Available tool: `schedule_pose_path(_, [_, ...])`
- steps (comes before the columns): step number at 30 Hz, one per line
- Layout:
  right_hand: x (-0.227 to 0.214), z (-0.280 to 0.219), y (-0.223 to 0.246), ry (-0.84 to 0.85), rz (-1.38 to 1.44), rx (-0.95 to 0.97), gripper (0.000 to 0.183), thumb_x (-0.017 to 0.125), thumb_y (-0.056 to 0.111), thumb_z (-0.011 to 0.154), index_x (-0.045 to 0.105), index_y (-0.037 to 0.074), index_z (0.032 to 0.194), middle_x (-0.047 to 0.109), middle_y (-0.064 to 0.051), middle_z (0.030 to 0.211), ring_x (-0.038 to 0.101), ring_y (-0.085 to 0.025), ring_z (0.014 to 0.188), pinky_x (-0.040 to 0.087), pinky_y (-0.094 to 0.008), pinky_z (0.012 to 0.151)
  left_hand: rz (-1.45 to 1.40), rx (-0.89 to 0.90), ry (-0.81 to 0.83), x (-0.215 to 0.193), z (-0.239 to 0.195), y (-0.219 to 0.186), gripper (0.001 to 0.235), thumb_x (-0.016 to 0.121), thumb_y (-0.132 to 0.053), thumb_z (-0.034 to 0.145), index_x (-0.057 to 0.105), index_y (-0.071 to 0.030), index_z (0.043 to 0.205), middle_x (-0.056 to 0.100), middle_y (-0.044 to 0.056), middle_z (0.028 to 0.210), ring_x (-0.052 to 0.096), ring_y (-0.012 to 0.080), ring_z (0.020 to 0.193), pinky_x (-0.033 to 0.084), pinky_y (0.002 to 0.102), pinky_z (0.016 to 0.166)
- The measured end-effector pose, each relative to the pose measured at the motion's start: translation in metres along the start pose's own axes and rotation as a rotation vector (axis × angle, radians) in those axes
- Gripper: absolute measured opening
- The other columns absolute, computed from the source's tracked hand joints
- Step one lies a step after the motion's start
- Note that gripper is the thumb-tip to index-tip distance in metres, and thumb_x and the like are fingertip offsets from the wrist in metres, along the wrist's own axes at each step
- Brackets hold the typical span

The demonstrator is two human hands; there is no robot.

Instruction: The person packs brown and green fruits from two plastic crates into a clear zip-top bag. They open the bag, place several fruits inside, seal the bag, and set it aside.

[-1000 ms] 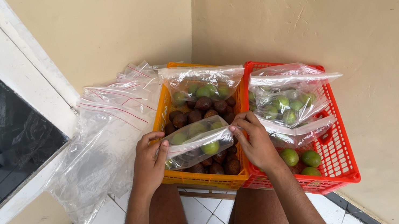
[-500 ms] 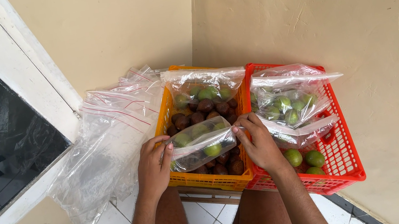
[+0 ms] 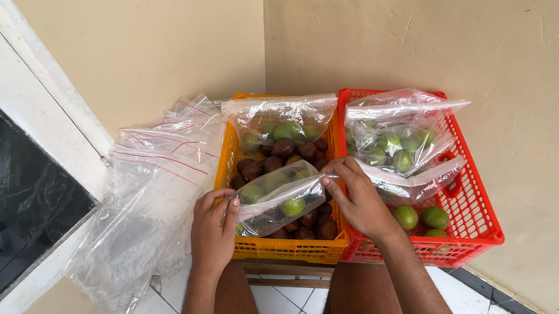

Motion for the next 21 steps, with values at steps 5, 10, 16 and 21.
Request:
schedule_pose_path(5, [0.004,-0.004,0.013,-0.238,-0.423,-0.365,0.042,0.052,0.035,0.104,0.054,0.010,0.138,0.051,-0.019,0.132,0.051,-0.038,0.130,0.039,-0.060,0.112,0.023,0.005,-0.011,0.004,0.001,0.006,0.050,0.044,-0.034,0.111,0.066,-0.003,0.077,0.063,0.010,0.120,0.053,0.0369,0.131,0.040,0.051,0.112])
schedule_pose_path(10, [0.047,0.001,0.071,0.112,-0.629,-0.556,0.070,0.044,0.068,0.098,0.043,0.025,0.153,0.038,-0.017,0.158,0.028,-0.037,0.151,0.011,-0.061,0.123,0.033,-0.012,0.004,0.005,0.003,0.008,0.050,0.043,-0.035,0.111,0.070,-0.003,0.083,0.063,0.010,0.119,0.052,0.0371,0.132,0.041,0.050,0.111])
schedule_pose_path(16, [0.093,0.018,0.012,0.193,-0.683,-0.438,0.078,0.045,0.077,0.091,0.045,0.025,0.149,0.049,-0.011,0.143,0.041,-0.030,0.141,0.009,-0.063,0.122,0.045,0.008,0.000,0.003,0.001,0.005,0.051,0.041,-0.035,0.112,0.065,-0.002,0.082,0.061,0.011,0.117,0.052,0.0382,0.131,0.042,0.050,0.110])
schedule_pose_path(21, [0.096,0.014,0.007,0.139,-0.649,-0.449,0.077,0.048,0.075,0.091,0.047,0.025,0.149,0.054,-0.011,0.136,0.045,-0.029,0.135,0.011,-0.063,0.122,0.061,-0.006,0.016,0.004,0.000,0.006,0.051,0.040,-0.036,0.112,0.065,-0.003,0.083,0.062,0.011,0.115,0.052,0.0378,0.131,0.042,0.050,0.110])
Point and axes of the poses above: each hand's wrist, its own z-axis towards the middle knuckle, its own x-axis out of the palm, y = z × x, the point moved 4 cm from there along z, towards the middle knuckle
